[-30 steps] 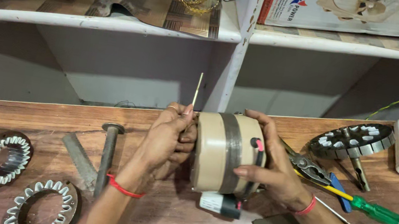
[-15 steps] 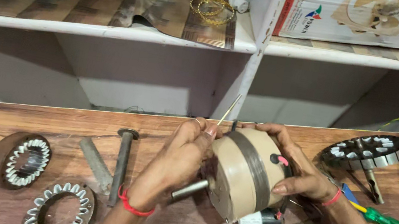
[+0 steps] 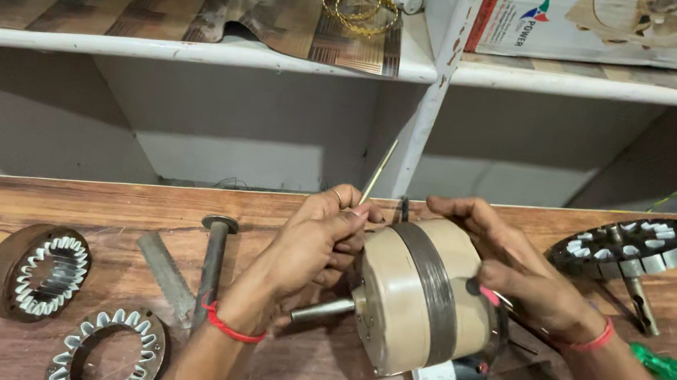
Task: The person assembles a cylindrical motor by inserting a metal rod into the shaft, tightening screws on the end cap, and fitting a toothed metal ring onto the body. The person uses a screwdriver and pliers to secure components.
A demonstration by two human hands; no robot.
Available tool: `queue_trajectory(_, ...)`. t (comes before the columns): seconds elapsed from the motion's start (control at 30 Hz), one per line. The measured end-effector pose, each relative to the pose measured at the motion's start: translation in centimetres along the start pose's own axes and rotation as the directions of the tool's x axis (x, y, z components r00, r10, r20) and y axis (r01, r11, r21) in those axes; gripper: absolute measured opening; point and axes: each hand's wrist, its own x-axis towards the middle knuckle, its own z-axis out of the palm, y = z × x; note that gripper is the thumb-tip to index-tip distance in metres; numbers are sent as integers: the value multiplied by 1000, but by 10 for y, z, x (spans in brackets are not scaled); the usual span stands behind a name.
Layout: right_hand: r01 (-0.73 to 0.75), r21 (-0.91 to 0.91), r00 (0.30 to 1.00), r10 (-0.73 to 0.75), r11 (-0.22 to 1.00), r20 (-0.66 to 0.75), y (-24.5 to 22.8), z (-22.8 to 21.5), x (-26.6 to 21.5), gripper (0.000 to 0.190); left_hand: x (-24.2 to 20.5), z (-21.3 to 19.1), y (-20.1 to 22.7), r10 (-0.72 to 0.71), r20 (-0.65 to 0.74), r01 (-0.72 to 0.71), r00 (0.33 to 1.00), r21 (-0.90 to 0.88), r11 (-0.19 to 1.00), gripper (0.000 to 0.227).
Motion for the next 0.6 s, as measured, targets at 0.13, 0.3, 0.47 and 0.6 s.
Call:
queue_trajectory(0.13,-142,-243,985,112,960,-134,2,20,-1,71,-3,2,-2,2,-21,-3,1000,-33,999,27)
queue_trajectory(0.3,-215,89,964,226,973,-138,8,11,15,67,-3,-5,-1,55,0,-55,998,-19,998,30)
queue_trajectory(0.47,-113,278,992,122,954,-16,17,-14,12,70,5,-35,2,78,-14,-76,997,104,992,25)
queue_trajectory(0.6,-55,346,998,57,937,4,29,-27,6,70,-2,-43,8,251,85,-265,964,357,896,22)
